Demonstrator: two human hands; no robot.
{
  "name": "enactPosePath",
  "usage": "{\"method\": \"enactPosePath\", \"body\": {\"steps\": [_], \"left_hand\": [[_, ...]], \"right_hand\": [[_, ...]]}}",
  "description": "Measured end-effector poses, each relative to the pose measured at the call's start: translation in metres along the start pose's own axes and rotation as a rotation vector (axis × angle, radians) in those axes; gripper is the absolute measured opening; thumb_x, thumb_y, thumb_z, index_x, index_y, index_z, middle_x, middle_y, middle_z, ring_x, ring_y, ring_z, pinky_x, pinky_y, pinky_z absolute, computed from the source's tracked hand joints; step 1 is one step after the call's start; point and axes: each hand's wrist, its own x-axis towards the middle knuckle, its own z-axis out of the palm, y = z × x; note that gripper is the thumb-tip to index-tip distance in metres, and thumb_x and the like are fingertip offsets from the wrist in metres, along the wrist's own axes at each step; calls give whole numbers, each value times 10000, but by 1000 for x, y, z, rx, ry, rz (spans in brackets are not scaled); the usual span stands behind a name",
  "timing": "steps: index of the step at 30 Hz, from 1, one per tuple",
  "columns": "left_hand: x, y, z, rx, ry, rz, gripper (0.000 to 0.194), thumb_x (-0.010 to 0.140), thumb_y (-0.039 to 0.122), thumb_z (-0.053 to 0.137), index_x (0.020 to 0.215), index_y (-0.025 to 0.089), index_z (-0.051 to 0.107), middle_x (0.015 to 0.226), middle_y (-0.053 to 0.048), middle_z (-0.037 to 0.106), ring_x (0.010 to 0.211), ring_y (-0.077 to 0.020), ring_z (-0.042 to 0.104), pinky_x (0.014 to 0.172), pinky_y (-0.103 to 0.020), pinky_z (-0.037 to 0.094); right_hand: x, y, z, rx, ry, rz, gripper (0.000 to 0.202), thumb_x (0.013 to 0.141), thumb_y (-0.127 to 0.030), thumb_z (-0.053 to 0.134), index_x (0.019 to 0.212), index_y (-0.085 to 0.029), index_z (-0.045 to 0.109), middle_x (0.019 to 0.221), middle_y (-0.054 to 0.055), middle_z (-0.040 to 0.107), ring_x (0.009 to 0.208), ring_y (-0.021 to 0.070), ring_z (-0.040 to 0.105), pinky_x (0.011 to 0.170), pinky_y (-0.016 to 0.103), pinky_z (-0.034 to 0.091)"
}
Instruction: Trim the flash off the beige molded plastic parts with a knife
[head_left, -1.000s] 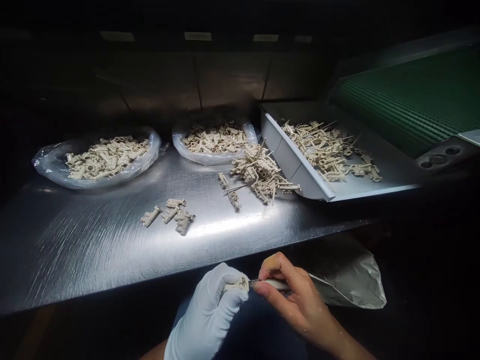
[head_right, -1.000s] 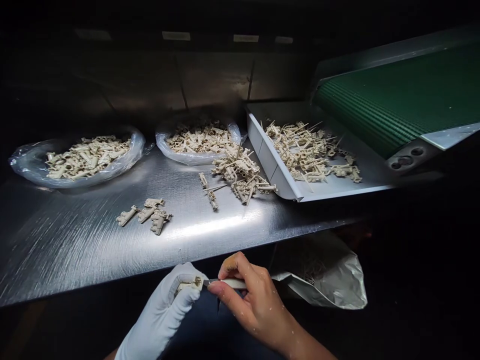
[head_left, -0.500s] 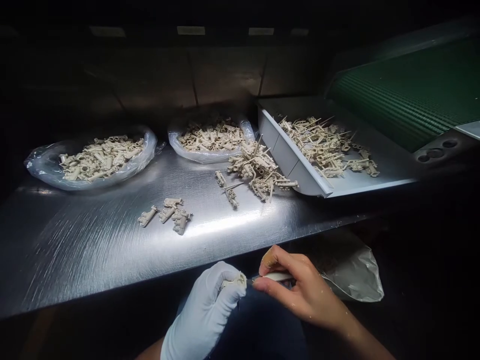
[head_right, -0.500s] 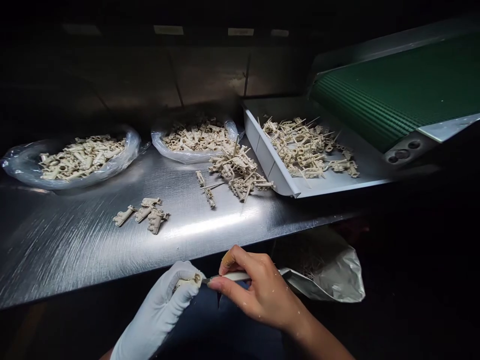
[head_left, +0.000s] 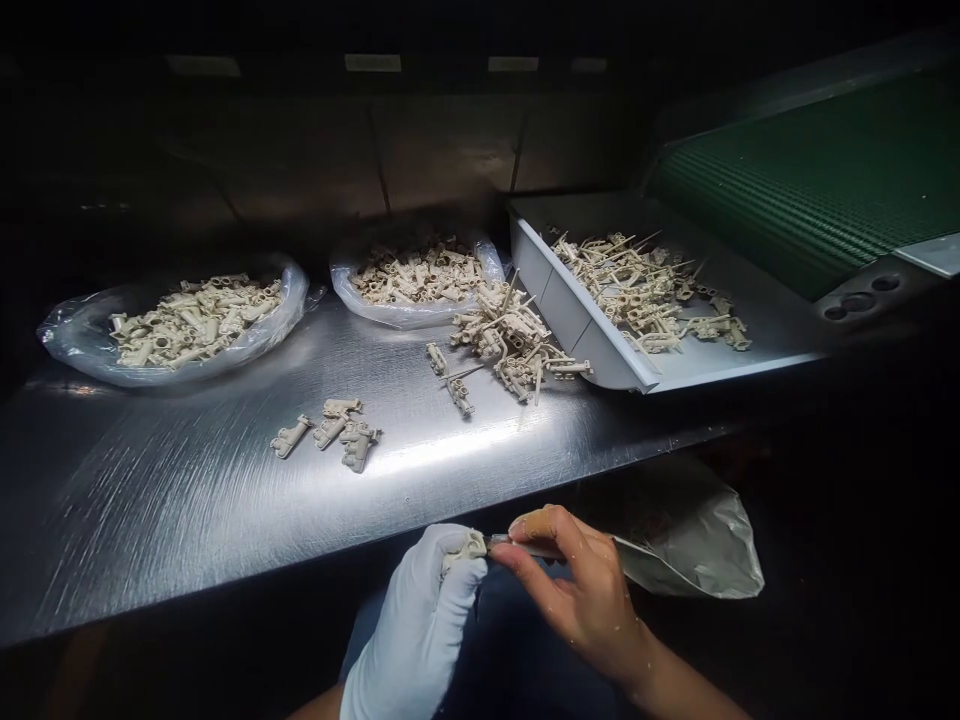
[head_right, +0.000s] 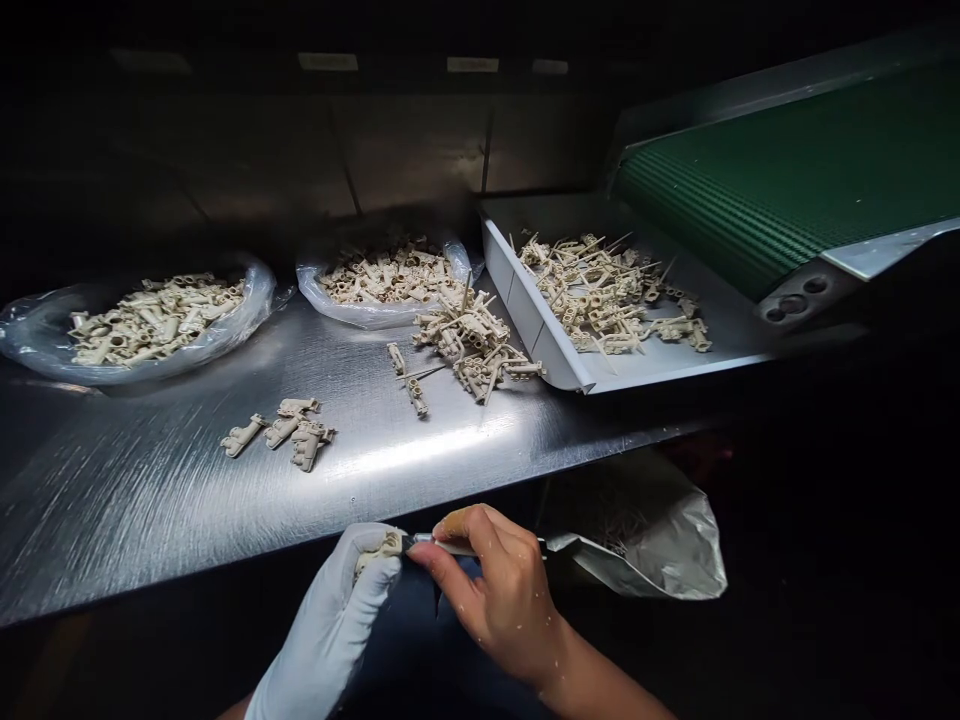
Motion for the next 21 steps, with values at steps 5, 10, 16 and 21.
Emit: {"method": "enactPosePath", "body": {"steps": [5,10,16,21], "left_hand": [[-5,-1,5,-84,16,-127,413,1071,550,424,943,222,639,841,-31,652,767,-205,623,728,-327,523],[-3,-4,4,-193,-73,-154,392,1057,516,506,912,210,703,885,-54,715,801,-218,658,732,-345,560],[9,-3,-4,-220,-167,-139,259,1023,345,657,1225,184,673,1208,-84,712,949,-215,720,811,-399,626],[14,0,-5,-207,-156,-112,306,1018,423,636,817,193,657,886,3,628,808,-166,610,762,-302,533]], "right_hand": [[1,-1,0,37,-33,64,375,911,-583,738,921,-213,676,763,0,709,630,134,674,575,201,555],[4,-8,3,201,-113,190,374,922,-580,731,995,-215,758,806,13,736,618,122,613,570,214,515],[7,-8,2,271,-169,100,309,1027,-461,634,1096,-210,801,778,34,759,622,140,648,586,236,527],[1,-3,-5,74,-40,170,199,1021,-407,646,1088,-226,693,892,36,766,765,170,741,697,235,602]]}}
